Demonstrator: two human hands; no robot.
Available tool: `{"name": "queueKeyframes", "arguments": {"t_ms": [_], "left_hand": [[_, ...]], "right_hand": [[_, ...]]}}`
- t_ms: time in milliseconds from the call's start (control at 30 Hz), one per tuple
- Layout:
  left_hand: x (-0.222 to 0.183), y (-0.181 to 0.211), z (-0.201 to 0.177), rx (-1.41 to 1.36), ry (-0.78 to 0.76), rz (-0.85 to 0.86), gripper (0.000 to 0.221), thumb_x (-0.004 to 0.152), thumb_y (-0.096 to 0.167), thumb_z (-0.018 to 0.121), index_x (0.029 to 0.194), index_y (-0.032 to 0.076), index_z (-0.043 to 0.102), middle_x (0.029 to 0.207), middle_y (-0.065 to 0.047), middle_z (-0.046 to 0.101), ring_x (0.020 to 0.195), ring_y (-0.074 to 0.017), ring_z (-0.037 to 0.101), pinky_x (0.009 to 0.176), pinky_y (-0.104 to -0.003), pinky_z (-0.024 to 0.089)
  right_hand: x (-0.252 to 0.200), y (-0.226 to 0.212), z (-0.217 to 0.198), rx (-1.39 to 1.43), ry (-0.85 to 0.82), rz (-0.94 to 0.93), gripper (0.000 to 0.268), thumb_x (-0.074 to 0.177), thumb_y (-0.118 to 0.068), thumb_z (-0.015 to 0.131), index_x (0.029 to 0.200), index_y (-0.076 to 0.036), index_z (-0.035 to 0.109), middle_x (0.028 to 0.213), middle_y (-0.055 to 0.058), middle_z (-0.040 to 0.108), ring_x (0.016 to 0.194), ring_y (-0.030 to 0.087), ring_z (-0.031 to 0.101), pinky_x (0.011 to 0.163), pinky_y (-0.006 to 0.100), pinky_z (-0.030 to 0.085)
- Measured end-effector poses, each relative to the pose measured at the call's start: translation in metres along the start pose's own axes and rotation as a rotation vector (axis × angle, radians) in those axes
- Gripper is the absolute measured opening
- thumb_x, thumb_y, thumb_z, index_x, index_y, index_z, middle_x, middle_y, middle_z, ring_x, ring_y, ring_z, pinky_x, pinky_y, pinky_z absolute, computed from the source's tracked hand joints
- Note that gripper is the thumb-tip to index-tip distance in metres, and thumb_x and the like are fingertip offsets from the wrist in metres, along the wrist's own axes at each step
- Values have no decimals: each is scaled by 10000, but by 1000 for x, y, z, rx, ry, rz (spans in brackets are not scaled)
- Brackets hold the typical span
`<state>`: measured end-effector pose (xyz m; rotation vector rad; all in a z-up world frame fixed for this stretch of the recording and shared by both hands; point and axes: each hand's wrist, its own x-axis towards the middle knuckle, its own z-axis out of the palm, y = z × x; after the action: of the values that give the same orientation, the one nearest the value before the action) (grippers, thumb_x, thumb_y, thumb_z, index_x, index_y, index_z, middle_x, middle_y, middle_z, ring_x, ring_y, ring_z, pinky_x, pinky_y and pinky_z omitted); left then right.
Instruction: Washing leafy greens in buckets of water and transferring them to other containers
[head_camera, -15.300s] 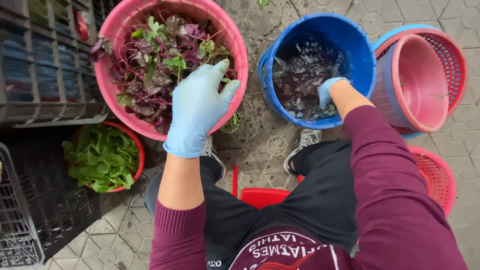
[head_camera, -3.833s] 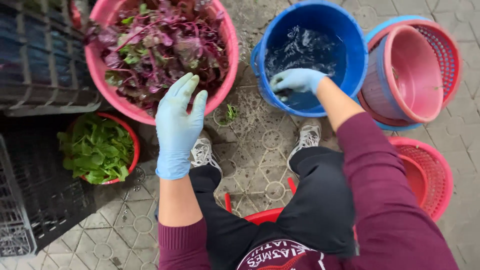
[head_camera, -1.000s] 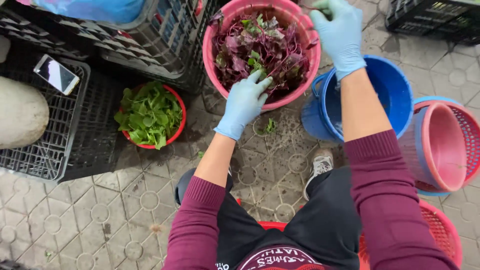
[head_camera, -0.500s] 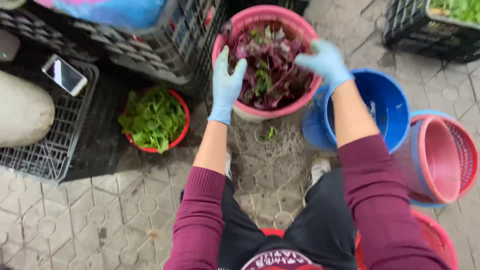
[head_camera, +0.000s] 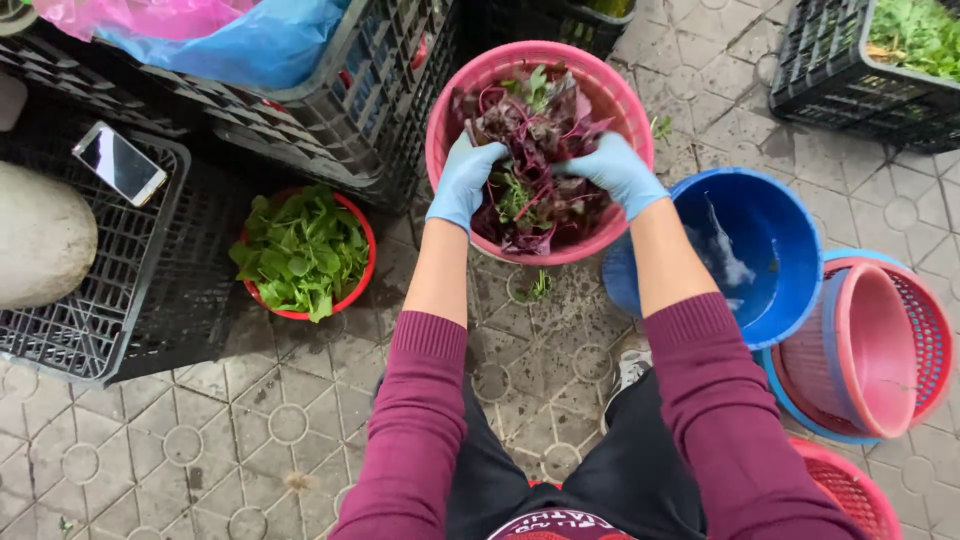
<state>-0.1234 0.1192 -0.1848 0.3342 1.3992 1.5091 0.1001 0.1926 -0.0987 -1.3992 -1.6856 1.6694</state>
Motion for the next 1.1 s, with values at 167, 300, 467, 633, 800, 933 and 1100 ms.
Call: {"name": "queueKeyframes", "arguments": {"t_ms": [167,300,467,633,800,933,1100], "left_hand": [[-9,30,-1,52,30,176,629,673,-12,793,1276,163,835,1085,-103,845,963,-211,777,854,-369,650],[-24,48,-9,40,-96,262,604,811,-139,655,1370,61,767,1321,-78,801,1096,-187,744,984,-271,597],[-36,50,-4,-174,-260,388,547,953,-22,806,1484,50,696,1408,-123,769,1198,-201,725,1079,-288,565],[-35,42,-15,135,-133,269,697,911,85,714,1569,-28,514,1507,-180,658,1332,-270,671,1136,-306,522],[-54,69,-13,30,-27,219,845,936,135,620,1719,-11,338,1212,-145,730,921,-166,637,823,-231,519],[-72,66,1,402,-18,331,948,858,560,794,1556,-20,520,1603,-280,523,1455,-407,590,1209,-438,491],[-42,0,2,938,-24,241,953,745,370,951,1574,101,567,1734,-370,253,1458,-595,471,1189,-540,486]], "right_hand": [[-23,-47,-19,-238,94,-257,676,675,-168,1050,1303,-151,800,1220,89,814,1208,274,754,1113,484,551],[-56,-113,-26,-352,-9,-476,701,795,39,893,1465,5,689,1254,150,795,1067,225,764,985,343,630],[-60,-119,-32,-322,39,-860,780,835,175,920,1534,56,594,1469,203,689,1293,307,672,1191,390,520],[-77,-138,-6,-653,261,-1037,707,798,153,876,1474,54,697,1225,211,656,1064,378,647,1000,442,541],[-69,-122,13,-713,168,-900,825,769,-3,946,1523,41,612,1314,240,601,1181,406,620,1093,457,509],[-93,-139,1,-391,-140,-471,799,916,-52,846,1636,15,506,1492,247,669,1237,305,697,943,324,610],[-81,-95,-23,-384,76,-448,518,1006,-42,769,1521,-24,706,1176,78,754,920,119,647,830,227,584]]}}
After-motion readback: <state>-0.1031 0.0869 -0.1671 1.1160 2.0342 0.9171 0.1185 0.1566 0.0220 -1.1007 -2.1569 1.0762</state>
